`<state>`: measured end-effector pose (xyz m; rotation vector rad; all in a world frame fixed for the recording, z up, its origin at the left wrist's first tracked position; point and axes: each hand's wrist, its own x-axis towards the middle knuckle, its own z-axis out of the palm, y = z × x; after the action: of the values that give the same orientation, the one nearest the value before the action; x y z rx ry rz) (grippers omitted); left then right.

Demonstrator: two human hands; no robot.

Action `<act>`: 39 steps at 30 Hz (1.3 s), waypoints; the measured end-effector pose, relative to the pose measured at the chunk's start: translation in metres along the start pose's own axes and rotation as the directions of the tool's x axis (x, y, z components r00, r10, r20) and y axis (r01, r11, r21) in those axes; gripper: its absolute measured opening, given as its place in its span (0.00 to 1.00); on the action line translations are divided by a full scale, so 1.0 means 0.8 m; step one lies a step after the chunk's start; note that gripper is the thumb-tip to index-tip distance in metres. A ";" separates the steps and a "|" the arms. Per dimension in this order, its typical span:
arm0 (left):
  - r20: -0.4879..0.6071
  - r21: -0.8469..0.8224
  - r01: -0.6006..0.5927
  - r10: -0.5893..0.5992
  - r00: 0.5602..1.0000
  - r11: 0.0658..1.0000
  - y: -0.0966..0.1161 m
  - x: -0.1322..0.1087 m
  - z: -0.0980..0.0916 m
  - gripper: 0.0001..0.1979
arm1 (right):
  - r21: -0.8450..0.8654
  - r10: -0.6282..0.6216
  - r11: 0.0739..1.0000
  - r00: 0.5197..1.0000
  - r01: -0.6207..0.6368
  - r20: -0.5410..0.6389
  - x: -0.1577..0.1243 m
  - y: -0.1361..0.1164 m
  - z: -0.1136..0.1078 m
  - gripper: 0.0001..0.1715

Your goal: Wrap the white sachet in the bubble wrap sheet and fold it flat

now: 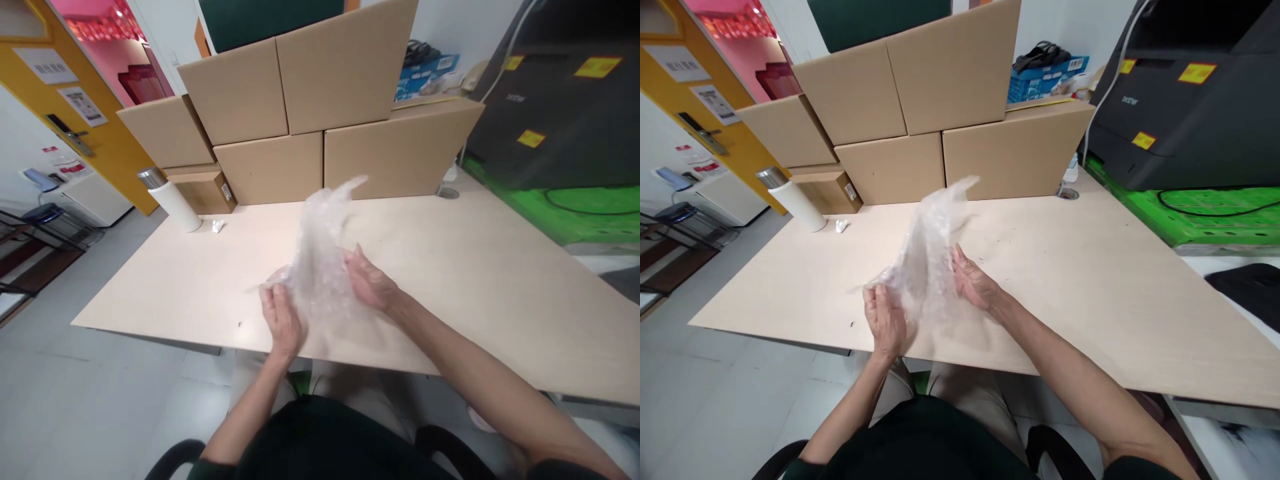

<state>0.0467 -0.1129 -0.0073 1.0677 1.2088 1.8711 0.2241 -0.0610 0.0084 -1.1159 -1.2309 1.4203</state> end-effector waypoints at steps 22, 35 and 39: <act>0.601 0.690 -0.597 0.137 0.788 0.409 -0.004 0.025 -0.071 0.31 | 0.086 0.005 0.996 0.922 0.031 -0.387 0.019 -0.015 -0.063 0.23; 0.587 0.767 -0.592 0.103 0.803 0.246 -0.004 0.044 -0.039 0.23 | 0.102 0.018 0.994 0.911 0.027 -0.413 0.026 -0.003 -0.070 0.22; 0.571 0.801 -0.575 0.077 0.818 0.169 -0.005 0.039 -0.018 0.13 | 0.096 0.027 0.995 0.906 0.016 -0.423 0.027 -0.001 -0.071 0.20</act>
<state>0.0205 -0.0905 -0.0057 2.4611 2.0207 0.7745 0.2765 -0.0306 0.0029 -1.2782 -0.8379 1.1457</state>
